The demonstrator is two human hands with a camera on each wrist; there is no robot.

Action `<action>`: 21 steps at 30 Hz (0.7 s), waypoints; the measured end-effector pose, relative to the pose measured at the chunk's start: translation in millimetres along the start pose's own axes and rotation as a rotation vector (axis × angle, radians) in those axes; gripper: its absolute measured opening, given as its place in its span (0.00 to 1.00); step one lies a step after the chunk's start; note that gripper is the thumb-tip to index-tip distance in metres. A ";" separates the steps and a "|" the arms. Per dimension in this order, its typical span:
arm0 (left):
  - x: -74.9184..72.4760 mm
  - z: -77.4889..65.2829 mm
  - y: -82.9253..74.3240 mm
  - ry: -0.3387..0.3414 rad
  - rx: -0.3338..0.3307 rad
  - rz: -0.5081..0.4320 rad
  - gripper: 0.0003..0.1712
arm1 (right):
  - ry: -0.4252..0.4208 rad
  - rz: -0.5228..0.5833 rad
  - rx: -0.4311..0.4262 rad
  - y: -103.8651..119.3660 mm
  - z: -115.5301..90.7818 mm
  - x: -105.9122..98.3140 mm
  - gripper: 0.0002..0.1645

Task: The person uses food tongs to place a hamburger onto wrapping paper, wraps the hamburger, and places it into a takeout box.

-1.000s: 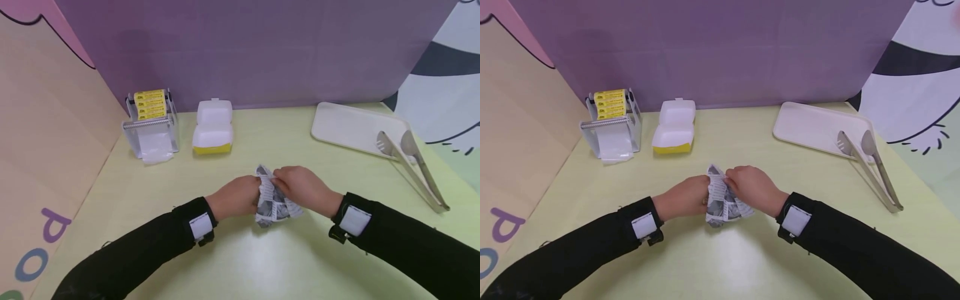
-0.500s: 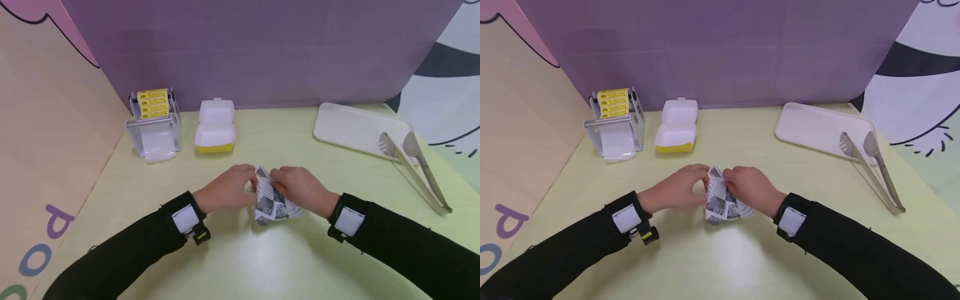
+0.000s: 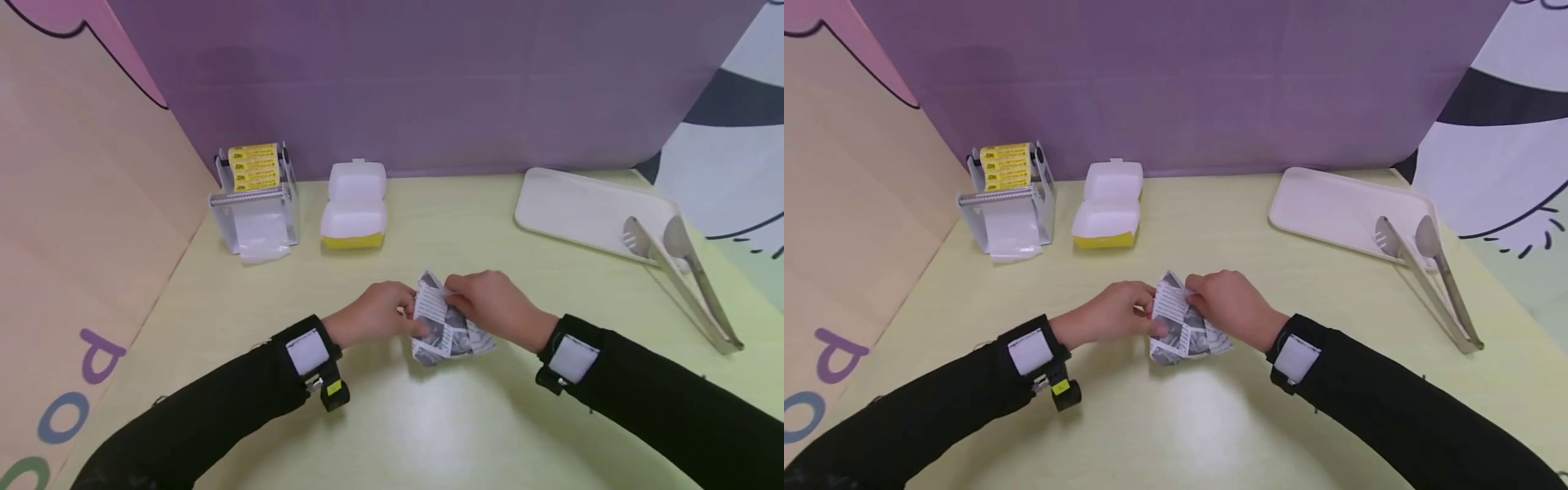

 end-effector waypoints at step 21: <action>-12.6 1.4 -3.4 -0.075 0.046 0.059 0.25 | 0.035 -0.007 0.030 -1.4 1.4 1.2 0.10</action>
Point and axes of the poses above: each hand's wrist, its own z-axis towards the middle knuckle, its own x-axis out of the palm, y = z × x, the point moved 7 cm from there along z, towards the middle knuckle, and after that the axes turned 15 degrees about -y, right-handed, at the moved point
